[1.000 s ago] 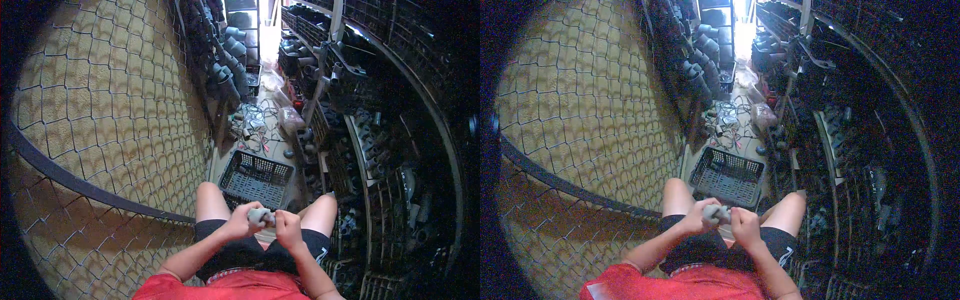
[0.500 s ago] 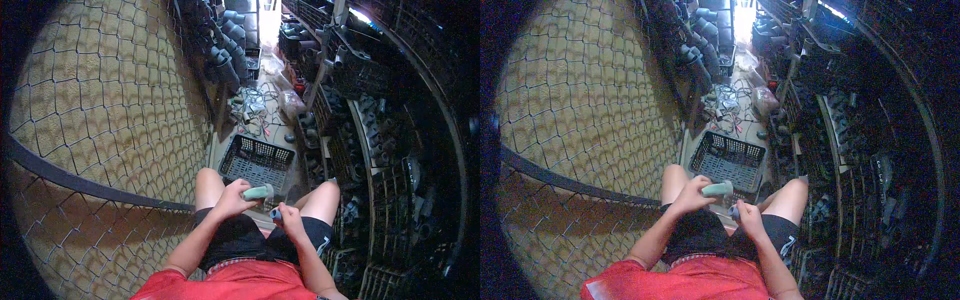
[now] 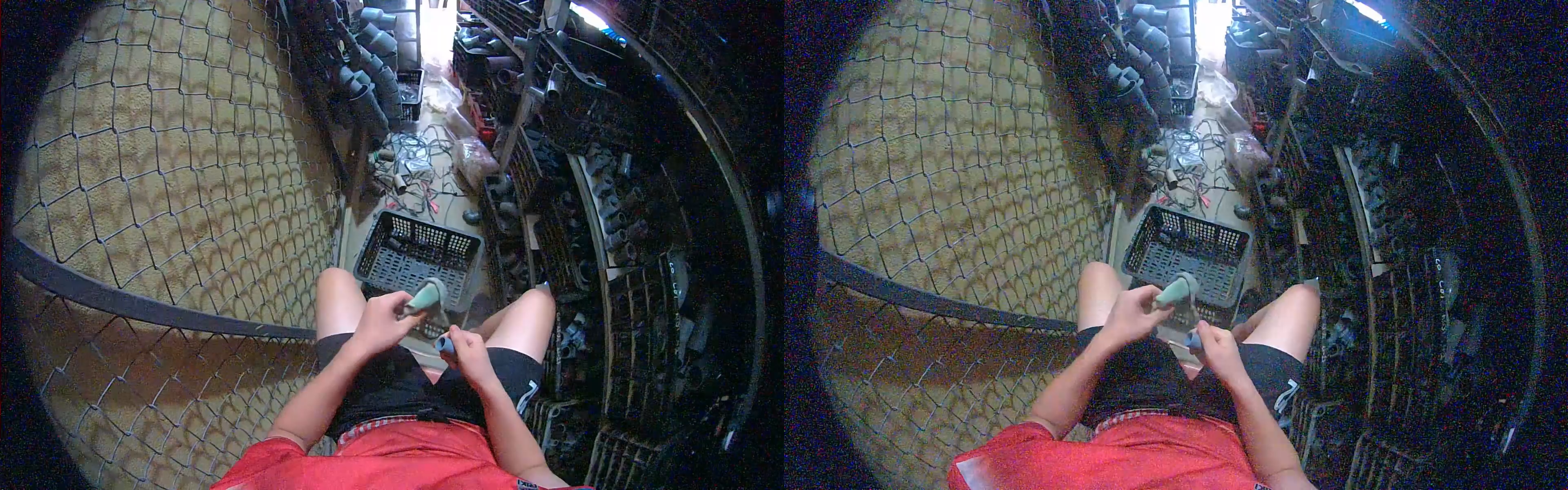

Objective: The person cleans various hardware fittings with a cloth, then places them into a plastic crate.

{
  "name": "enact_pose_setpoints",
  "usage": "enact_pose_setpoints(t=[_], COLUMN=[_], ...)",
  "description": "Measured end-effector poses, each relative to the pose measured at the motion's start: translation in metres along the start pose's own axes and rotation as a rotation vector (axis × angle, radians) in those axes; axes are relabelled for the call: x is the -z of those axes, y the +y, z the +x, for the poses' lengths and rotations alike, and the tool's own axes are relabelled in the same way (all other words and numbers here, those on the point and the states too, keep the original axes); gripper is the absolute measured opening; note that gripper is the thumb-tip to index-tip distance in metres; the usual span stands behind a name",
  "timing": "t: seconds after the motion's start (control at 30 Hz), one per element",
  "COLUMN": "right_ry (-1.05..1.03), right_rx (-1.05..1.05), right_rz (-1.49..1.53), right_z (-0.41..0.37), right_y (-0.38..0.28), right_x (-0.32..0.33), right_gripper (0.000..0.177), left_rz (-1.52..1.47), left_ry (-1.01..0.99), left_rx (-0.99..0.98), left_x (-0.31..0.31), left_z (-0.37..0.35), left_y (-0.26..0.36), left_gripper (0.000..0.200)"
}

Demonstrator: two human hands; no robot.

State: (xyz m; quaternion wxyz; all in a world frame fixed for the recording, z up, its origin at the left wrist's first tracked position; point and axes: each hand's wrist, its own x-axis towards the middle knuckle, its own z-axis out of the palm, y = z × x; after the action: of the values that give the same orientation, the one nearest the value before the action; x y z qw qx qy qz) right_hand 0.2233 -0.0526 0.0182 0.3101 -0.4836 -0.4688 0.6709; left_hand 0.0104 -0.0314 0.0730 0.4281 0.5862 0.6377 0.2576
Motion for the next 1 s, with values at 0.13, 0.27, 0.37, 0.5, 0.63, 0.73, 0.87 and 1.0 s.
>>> enact_pose_setpoints(t=[0.13, 0.27, 0.37, 0.5, 0.63, 0.73, 0.87, 1.0], right_ry=[0.098, 0.160, 0.177, -0.065, -0.475, 0.092, 0.441, -0.186], right_rx=[-0.012, -0.057, 0.135, 0.058, -0.516, 0.083, 0.800, -0.261], right_rz=[0.137, 0.163, -0.192, 0.014, 1.130, 0.149, -0.534, 0.579], right_z=[0.002, 0.002, 0.013, 0.023, 0.004, 0.020, 0.020, 0.016], right_y=[0.000, -0.011, -0.002, -0.004, 0.007, 0.014, -0.035, -0.030], right_x=[-0.006, -0.004, 0.001, 0.015, -0.003, -0.008, -0.018, 0.015], right_gripper=[0.046, 0.050, 0.044, 0.029, 0.030, 0.025, 0.032, 0.028], left_rz=[0.003, 0.170, 0.149, 0.078, 0.092, -0.057, -0.110, -0.065], left_ry=[0.079, -0.007, -0.053, -0.083, -0.058, 0.028, 0.239, 0.197], left_rx=[-0.585, -0.607, -0.634, -0.708, -0.850, -0.583, -0.537, -0.946], left_x=[-0.028, -0.025, -0.023, -0.020, -0.013, -0.019, -0.043, -0.035], left_z=[-0.023, -0.033, -0.030, -0.030, -0.027, -0.021, -0.023, -0.008], left_y=[0.011, 0.023, 0.022, 0.020, 0.030, 0.019, 0.030, 0.015], left_gripper=[0.033, 0.044, 0.049, 0.050, 0.037, 0.023, 0.024, 0.023])
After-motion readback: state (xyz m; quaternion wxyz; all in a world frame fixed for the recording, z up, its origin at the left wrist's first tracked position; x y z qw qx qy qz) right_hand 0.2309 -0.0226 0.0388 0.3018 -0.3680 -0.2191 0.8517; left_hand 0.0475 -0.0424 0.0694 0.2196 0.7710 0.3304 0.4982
